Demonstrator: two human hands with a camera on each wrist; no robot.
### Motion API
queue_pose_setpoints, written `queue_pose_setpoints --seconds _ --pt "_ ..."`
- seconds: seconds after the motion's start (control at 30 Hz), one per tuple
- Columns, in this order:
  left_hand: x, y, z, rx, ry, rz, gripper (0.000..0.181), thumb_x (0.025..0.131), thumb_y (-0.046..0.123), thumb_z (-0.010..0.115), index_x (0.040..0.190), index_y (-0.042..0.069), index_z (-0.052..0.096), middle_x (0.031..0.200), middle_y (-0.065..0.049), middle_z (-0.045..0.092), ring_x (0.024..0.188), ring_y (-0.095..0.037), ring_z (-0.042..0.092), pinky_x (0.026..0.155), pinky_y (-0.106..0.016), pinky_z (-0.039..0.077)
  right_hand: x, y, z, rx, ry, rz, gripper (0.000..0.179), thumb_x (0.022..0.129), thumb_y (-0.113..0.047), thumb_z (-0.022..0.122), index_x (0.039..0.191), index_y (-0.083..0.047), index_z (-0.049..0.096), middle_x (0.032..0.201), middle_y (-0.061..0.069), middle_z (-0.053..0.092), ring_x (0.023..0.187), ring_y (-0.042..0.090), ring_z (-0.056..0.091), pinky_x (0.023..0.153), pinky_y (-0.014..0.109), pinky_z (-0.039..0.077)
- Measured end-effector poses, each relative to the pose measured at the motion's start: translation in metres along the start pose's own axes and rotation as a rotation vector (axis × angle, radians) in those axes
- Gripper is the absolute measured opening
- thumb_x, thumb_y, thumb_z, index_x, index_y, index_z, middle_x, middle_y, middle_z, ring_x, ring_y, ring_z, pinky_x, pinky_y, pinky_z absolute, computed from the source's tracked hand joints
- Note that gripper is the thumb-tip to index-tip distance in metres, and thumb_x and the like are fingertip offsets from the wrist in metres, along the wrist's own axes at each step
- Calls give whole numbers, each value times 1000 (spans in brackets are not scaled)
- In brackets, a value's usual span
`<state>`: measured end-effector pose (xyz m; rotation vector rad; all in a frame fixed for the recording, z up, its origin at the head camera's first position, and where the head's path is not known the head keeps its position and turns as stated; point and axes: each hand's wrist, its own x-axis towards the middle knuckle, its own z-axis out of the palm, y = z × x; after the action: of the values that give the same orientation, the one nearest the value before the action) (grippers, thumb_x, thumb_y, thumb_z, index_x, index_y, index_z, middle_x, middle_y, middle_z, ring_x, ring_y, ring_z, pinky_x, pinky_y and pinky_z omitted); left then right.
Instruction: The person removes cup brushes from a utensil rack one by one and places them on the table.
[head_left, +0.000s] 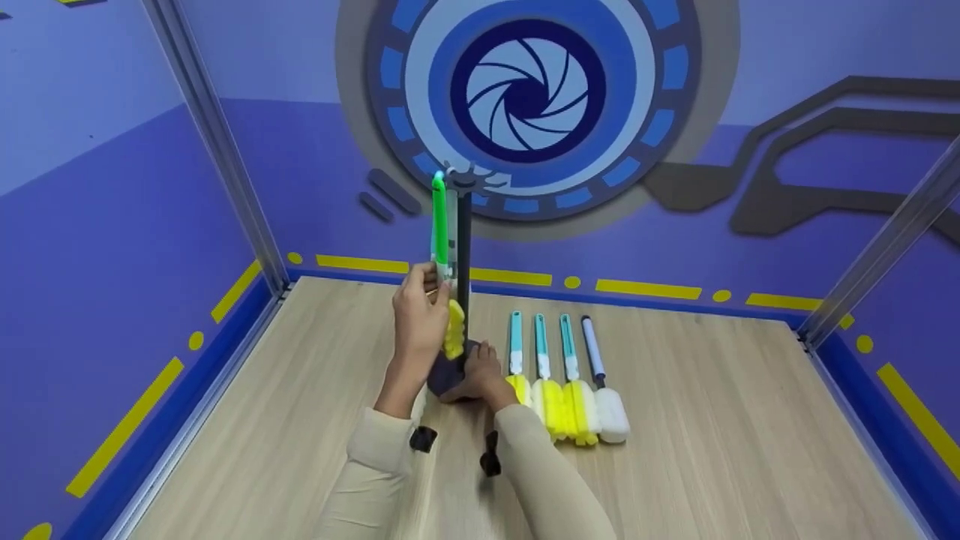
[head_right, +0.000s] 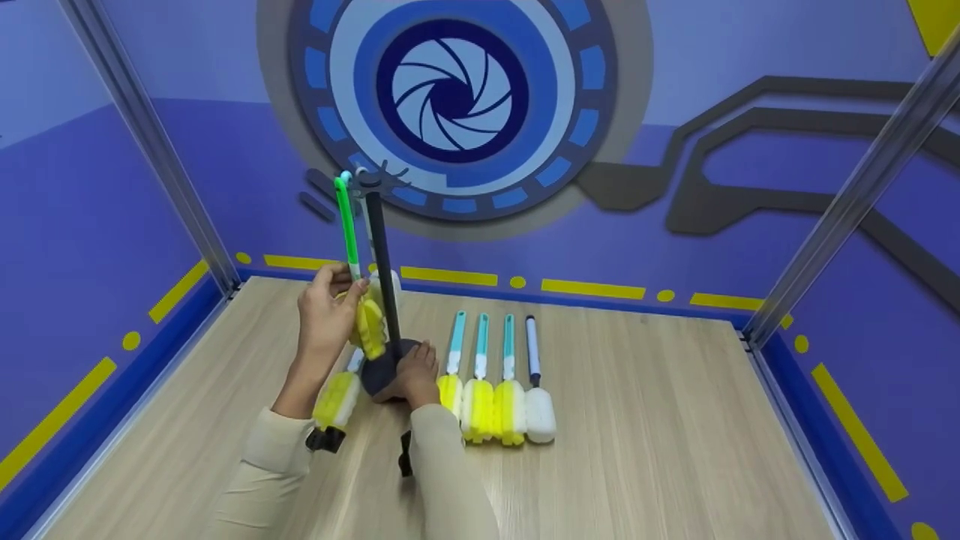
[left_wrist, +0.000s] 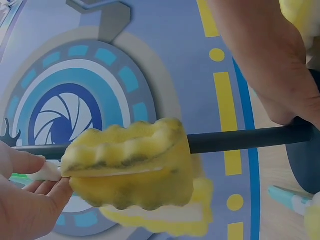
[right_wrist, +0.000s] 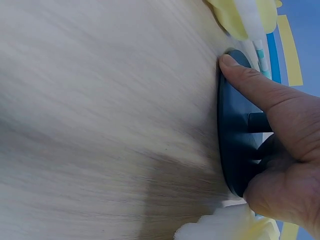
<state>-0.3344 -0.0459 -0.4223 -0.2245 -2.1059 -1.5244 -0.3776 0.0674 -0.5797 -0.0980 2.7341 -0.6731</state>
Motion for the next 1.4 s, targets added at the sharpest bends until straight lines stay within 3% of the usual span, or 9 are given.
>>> queue_pose_setpoints --seconds 0.47,0.67,1.0,1.17,1.4 --pt "2 8 -8 -19 25 -1 20 98 0 65 117 -3 61 108 -16 64 103 -28 68 89 -39 57 3 1 1 -89 -9 -18 127 74 -57 86 157 10 17 165 29 14 154 40 14 122 45 23" --pt "-1 7 -13 -20 24 14 21 99 2 64 119 -3 61 109 -15 64 104 -27 67 89 -37 57 3 0 2 -55 -10 9 129 73 -55 87 158 8 15 166 27 12 154 39 13 122 45 22" --pt "-8 -3 -25 19 56 -1 23 99 0 63 121 -4 60 109 -16 63 104 -28 67 90 -38 57 4 -1 1 -62 -3 20 128 73 -56 87 159 7 16 166 27 12 154 39 14 122 45 22" --pt "-13 -9 -28 29 62 19 21 98 -2 64 119 -4 61 107 -16 64 103 -29 68 89 -39 58 5 -1 1 -70 -10 27 128 74 -57 87 159 8 15 166 27 12 154 39 15 123 45 22" --pt "-20 -17 -30 37 68 -6 21 98 -1 64 119 -3 61 107 -16 65 103 -28 68 89 -39 58 4 0 1 -44 -15 16 126 75 -55 87 159 7 16 166 26 11 155 38 12 123 47 21"
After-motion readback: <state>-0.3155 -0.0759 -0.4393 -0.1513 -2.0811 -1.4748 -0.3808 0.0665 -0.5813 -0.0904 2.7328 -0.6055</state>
